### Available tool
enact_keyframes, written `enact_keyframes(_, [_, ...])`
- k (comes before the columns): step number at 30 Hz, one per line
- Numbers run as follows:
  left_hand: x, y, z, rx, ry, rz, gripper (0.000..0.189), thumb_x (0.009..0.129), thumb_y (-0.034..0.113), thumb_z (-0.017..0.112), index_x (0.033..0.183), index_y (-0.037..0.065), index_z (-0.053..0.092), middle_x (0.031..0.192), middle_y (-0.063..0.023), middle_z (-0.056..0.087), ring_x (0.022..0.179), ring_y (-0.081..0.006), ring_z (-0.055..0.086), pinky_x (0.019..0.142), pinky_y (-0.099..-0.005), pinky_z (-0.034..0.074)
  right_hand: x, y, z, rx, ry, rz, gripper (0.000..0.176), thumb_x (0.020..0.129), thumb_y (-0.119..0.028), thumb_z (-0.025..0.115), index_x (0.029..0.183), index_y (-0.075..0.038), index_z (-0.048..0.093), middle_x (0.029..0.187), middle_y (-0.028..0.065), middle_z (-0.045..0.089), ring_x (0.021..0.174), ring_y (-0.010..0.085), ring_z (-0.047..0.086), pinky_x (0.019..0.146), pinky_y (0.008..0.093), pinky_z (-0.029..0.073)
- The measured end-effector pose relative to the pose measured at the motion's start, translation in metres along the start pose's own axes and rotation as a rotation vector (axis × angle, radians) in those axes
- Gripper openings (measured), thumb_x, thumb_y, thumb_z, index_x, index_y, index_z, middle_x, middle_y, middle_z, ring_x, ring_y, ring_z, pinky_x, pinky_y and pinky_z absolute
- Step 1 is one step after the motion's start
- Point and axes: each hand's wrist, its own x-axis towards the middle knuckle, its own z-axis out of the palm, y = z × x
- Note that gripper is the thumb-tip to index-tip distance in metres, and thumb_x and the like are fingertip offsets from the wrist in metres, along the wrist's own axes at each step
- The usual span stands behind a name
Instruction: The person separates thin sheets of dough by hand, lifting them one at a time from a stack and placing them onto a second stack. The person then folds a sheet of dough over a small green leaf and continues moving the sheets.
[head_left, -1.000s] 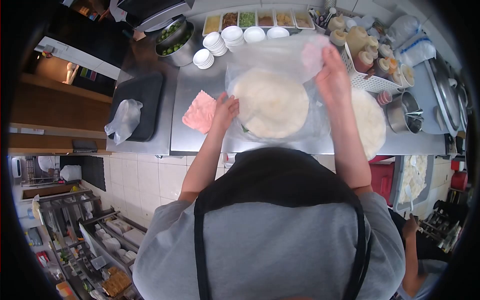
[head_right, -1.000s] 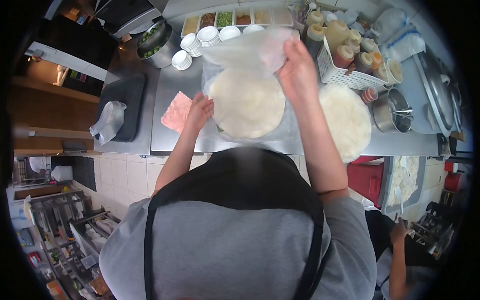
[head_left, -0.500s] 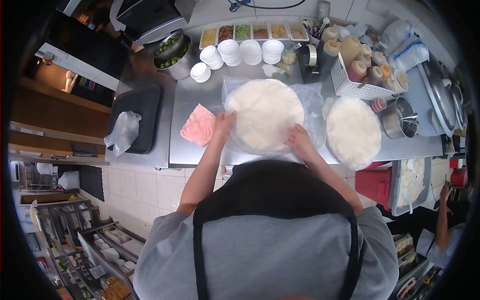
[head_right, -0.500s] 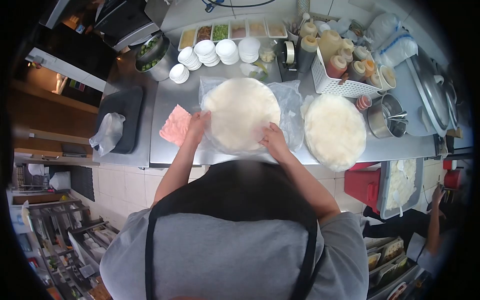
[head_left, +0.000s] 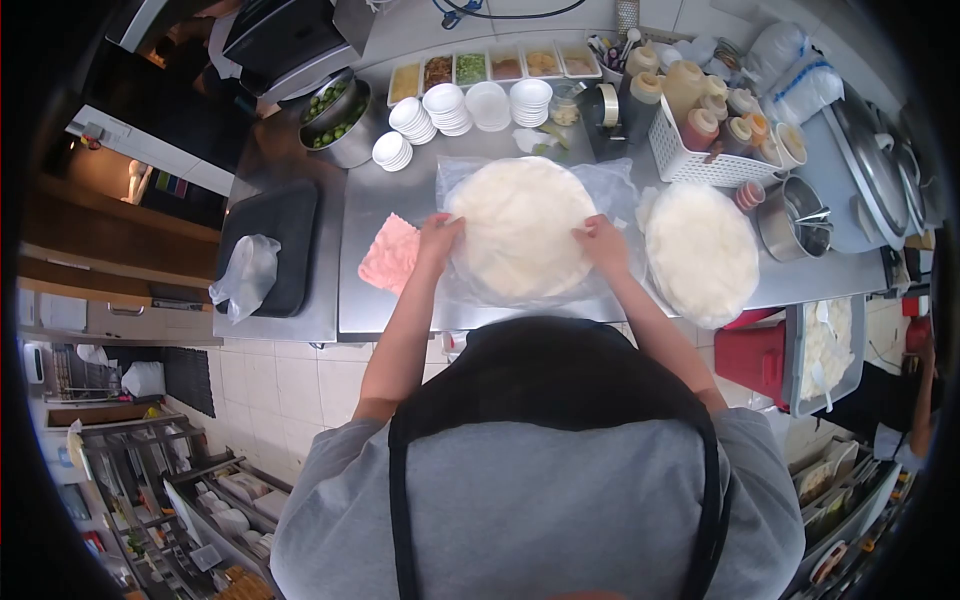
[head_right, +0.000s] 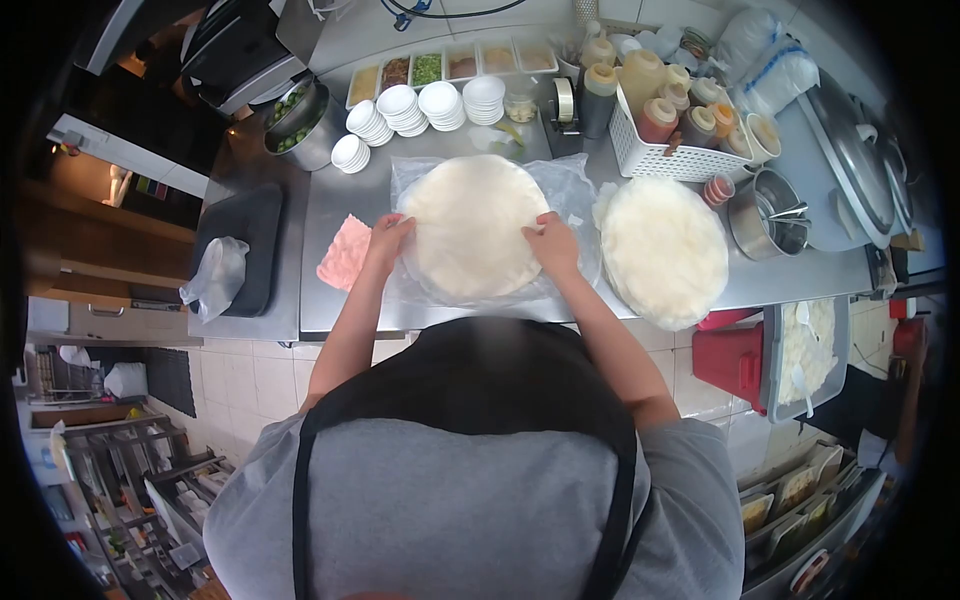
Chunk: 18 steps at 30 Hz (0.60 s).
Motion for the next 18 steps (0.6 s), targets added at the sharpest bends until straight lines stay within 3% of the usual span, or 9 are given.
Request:
enact_keyframes(3, [0.003, -0.002, -0.002, 0.206, 0.065, 0.137, 0.057, 0.067, 0.023, 0.071, 0.112, 0.0, 0.044, 0.099, -0.0136, 0.054, 0.085, -0.0223, 0.055, 0.073, -0.0315, 0.045, 0.003, -0.006, 0.007, -0.203, -0.053, -0.073, 0.028, 0.071, -0.021, 0.061, 0.09, -0.001, 0.055, 0.076, 0.0151, 0.061, 0.073, 0.0302, 0.059, 0.066, 0.035, 0.046])
enact_keyframes(5, [0.002, 0.006, -0.003, 0.386, 0.122, 0.263, 0.06, 0.064, 0.023, 0.072, 0.113, 0.0, 0.044, 0.106, -0.016, 0.053, 0.092, -0.0262, 0.054, 0.079, -0.034, 0.044, 0.006, -0.007, 0.02, -0.205, 0.057, -0.39, 0.021, 0.072, -0.016, 0.058, 0.087, -0.002, 0.055, 0.077, 0.0164, 0.06, 0.073, 0.0337, 0.058, 0.067, 0.0383, 0.046])
enact_keyframes(7, [-0.019, 0.039, 0.003, 0.715, 0.048, 0.728, 0.067, 0.059, 0.022, 0.074, 0.117, 0.004, 0.043, 0.123, -0.019, 0.042, 0.114, -0.0338, 0.039, 0.094, -0.0387, 0.034, -0.001, -0.034, 0.021, -0.135, -0.022, -0.407, 0.02, 0.073, -0.014, 0.057, 0.088, -0.002, 0.055, 0.077, 0.0168, 0.06, 0.074, 0.0336, 0.058, 0.067, 0.0392, 0.046])
enact_keyframes(10, [-0.062, 0.095, 0.026, 0.736, -0.11, 0.794, 0.072, 0.058, 0.019, 0.074, 0.121, 0.011, 0.041, 0.13, -0.0177, 0.034, 0.124, -0.0348, 0.023, 0.101, -0.0393, 0.025, -0.009, -0.07, 0.017, -0.109, -0.171, -0.604, 0.018, 0.074, -0.01, 0.055, 0.091, -0.004, 0.054, 0.078, 0.0173, 0.059, 0.075, 0.0327, 0.057, 0.069, 0.0381, 0.044])
enact_keyframes(12, [-0.08, 0.123, 0.034, 1.082, -0.237, 1.072, 0.054, 0.064, 0.016, 0.07, 0.114, 0.013, 0.05, 0.132, -0.0163, 0.033, 0.125, -0.0365, 0.02, 0.102, -0.0389, 0.024, -0.013, -0.092, 0.002, -0.151, -0.234, -0.783, 0.017, 0.075, -0.008, 0.054, 0.092, -0.005, 0.053, 0.078, 0.0173, 0.058, 0.076, 0.032, 0.056, 0.07, 0.0361, 0.044])
enact_keyframes(15, [-0.078, 0.153, 0.037, 1.093, -0.325, 1.223, 0.032, 0.07, 0.016, 0.065, 0.1, 0.008, 0.059, 0.124, -0.0153, 0.043, 0.121, -0.0346, 0.029, 0.098, -0.0379, 0.029, -0.018, -0.123, -0.032, -0.028, -0.252, -0.789, 0.02, 0.076, -0.008, 0.055, 0.096, -0.005, 0.053, 0.078, 0.0127, 0.06, 0.074, 0.0257, 0.058, 0.07, 0.0318, 0.044])
enact_keyframes(16, [-0.078, 0.164, 0.037, 1.091, -0.331, 1.228, 0.032, 0.07, 0.016, 0.065, 0.1, 0.008, 0.059, 0.124, -0.0153, 0.043, 0.121, -0.0346, 0.029, 0.098, -0.0379, 0.029, -0.018, -0.125, -0.043, 0.262, -0.287, -0.639, 0.019, 0.075, -0.011, 0.058, 0.094, -0.005, 0.055, 0.078, 0.0107, 0.061, 0.074, 0.0232, 0.059, 0.069, 0.0321, 0.045])
enact_keyframes(17, [-0.078, 0.176, 0.037, 0.924, -0.415, 1.095, 0.023, 0.071, 0.013, 0.064, 0.092, 0.007, 0.059, 0.115, -0.0124, 0.05, 0.112, -0.0289, 0.038, 0.095, -0.0359, 0.032, -0.016, -0.125, -0.052, 0.549, -0.314, -0.478, 0.02, 0.074, -0.014, 0.061, 0.091, -0.004, 0.057, 0.078, 0.0087, 0.063, 0.074, 0.0207, 0.061, 0.068, 0.0324, 0.046])
enact_keyframes(18, [-0.077, 0.186, 0.036, 0.758, -0.493, 0.958, 0.014, 0.072, 0.011, 0.063, 0.084, 0.006, 0.059, 0.105, -0.0095, 0.057, 0.103, -0.0232, 0.048, 0.091, -0.034, 0.035, -0.014, -0.124, -0.059, 0.297, -0.11, -0.631, 0.017, 0.074, -0.013, 0.061, 0.087, -0.001, 0.057, 0.078, 0.006, 0.062, 0.073, 0.0123, 0.058, 0.067, 0.0271, 0.045])
